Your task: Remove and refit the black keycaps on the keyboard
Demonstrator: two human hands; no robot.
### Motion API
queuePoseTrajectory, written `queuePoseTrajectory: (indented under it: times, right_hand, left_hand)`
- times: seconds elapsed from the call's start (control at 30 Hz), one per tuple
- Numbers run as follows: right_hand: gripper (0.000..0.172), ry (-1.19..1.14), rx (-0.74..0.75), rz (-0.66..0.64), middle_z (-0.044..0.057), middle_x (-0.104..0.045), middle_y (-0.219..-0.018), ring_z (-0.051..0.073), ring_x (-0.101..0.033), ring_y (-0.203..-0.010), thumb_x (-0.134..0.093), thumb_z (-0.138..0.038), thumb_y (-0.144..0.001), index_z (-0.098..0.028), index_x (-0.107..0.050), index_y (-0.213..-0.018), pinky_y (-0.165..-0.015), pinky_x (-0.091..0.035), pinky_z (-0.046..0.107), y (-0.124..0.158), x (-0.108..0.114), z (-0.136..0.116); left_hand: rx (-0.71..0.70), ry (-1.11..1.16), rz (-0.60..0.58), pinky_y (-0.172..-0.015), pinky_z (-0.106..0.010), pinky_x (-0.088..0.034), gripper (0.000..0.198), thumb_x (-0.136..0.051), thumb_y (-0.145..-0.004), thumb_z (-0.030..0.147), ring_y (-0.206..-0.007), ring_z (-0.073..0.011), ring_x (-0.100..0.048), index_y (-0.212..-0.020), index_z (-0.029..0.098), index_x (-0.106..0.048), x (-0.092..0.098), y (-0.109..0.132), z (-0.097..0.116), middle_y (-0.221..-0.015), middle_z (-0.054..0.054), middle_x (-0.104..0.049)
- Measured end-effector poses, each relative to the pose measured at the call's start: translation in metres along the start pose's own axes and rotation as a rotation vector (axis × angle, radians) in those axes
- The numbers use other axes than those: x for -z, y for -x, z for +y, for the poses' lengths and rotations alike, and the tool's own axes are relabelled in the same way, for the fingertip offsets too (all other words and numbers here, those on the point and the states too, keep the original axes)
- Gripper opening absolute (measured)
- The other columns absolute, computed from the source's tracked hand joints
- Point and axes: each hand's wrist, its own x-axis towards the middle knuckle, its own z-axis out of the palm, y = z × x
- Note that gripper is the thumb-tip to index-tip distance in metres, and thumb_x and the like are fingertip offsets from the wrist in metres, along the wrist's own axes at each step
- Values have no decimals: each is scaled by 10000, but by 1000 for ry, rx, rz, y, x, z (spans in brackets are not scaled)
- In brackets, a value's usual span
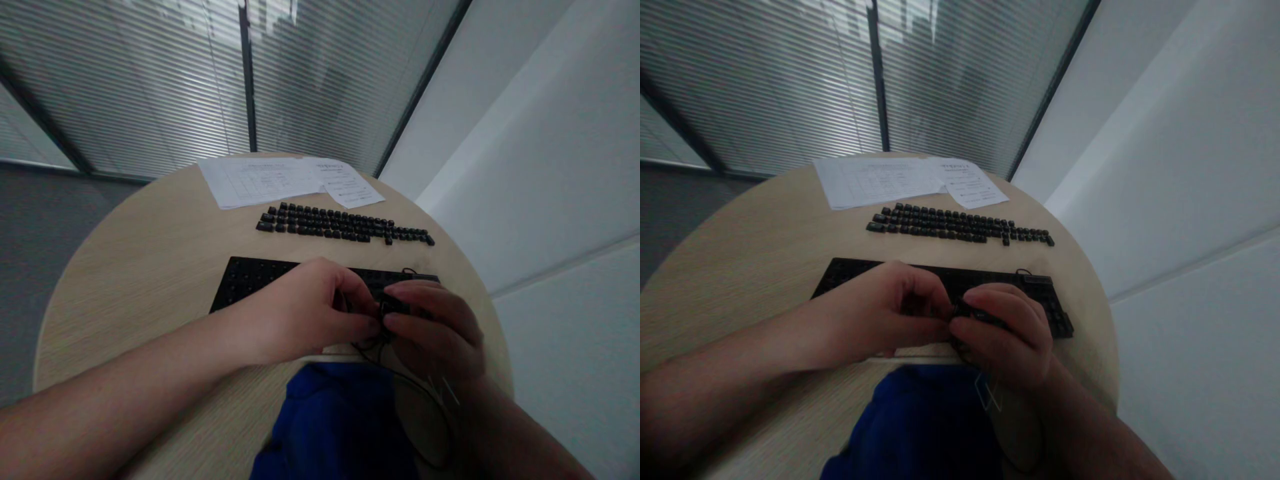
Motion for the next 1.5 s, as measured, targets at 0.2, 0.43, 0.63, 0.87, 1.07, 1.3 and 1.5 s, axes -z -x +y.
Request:
queuePoseTrajectory:
  times: [0.2, 0.43, 0.63, 0.87, 1.07, 1.3, 1.5]
  right_hand:
    - [142, -10, 4, -3, 57, -702, -1114, 231, -740, -996, -662, -154, -940, -248, -729, -1023, -798, -670, 391, -1, -2, 1]
    - [164, 13, -126, 120, 57, -706, -1041, 205, -713, -856, -725, -146, -886, -271, -714, -991, -609, -619, 321, 0, -10, 3]
    - [149, 17, -156, 159, 54, -701, -1024, 202, -695, -823, -725, -172, -893, -283, -726, -992, -592, -598, 327, 2, -12, 1]
    - [118, -54, -144, 111, 56, -703, -1051, 203, -709, -867, -712, -196, -923, -274, -726, -1010, -638, -618, 330, 0, -10, -2]
    - [161, -52, -153, 130, 51, -684, -1038, 191, -701, -855, -723, -153, -901, -270, -727, -1012, -629, -611, 316, -1, -12, -1]
    - [317, -195, -265, 128, 44, -686, -1073, 182, -721, -894, -737, -46, -828, -262, -734, -1062, -768, -634, 324, -3, -17, -6]
    - [319, -432, -465, 111, 58, -697, -1132, 176, -722, -954, -605, -32, -880, -265, -765, -1029, -781, -622, 291, -5, -17, -16]
  left_hand:
    - [92, 21, -7, -428, -171, -392, 92, -718, -812, 273, -496, -83, -528, -834, 186, -738, 0, -1, 3, -603, 63, -590]
    - [-196, -21, 201, -447, -158, -372, 48, -691, -832, 214, -508, -72, -502, -877, 195, -692, -3, 1, -2, -597, 78, -561]
    - [-428, -233, 276, -540, -183, -472, 258, -795, -788, 215, -614, -86, -598, -1036, 212, -726, -4, 1, -10, -794, 38, -672]
    - [-586, -363, 248, -640, -208, -521, 230, -761, -856, 205, -677, -96, -644, -1082, 213, -721, -2, 0, -14, -840, 29, -709]
    - [-745, -527, 314, -660, -198, -528, 140, -669, -932, 198, -778, -115, -687, -1071, 209, -687, -4, 3, -16, -928, -7, -729]
    - [-934, -615, 407, -682, -196, -568, 89, -624, -963, 134, -790, -111, -705, -972, 179, -700, -7, 3, -18, -973, -52, -744]
    - [-976, -772, 420, -619, -204, -552, 96, -593, -984, 169, -731, -114, -687, -979, 178, -688, -4, 3, -23, -958, -50, -737]
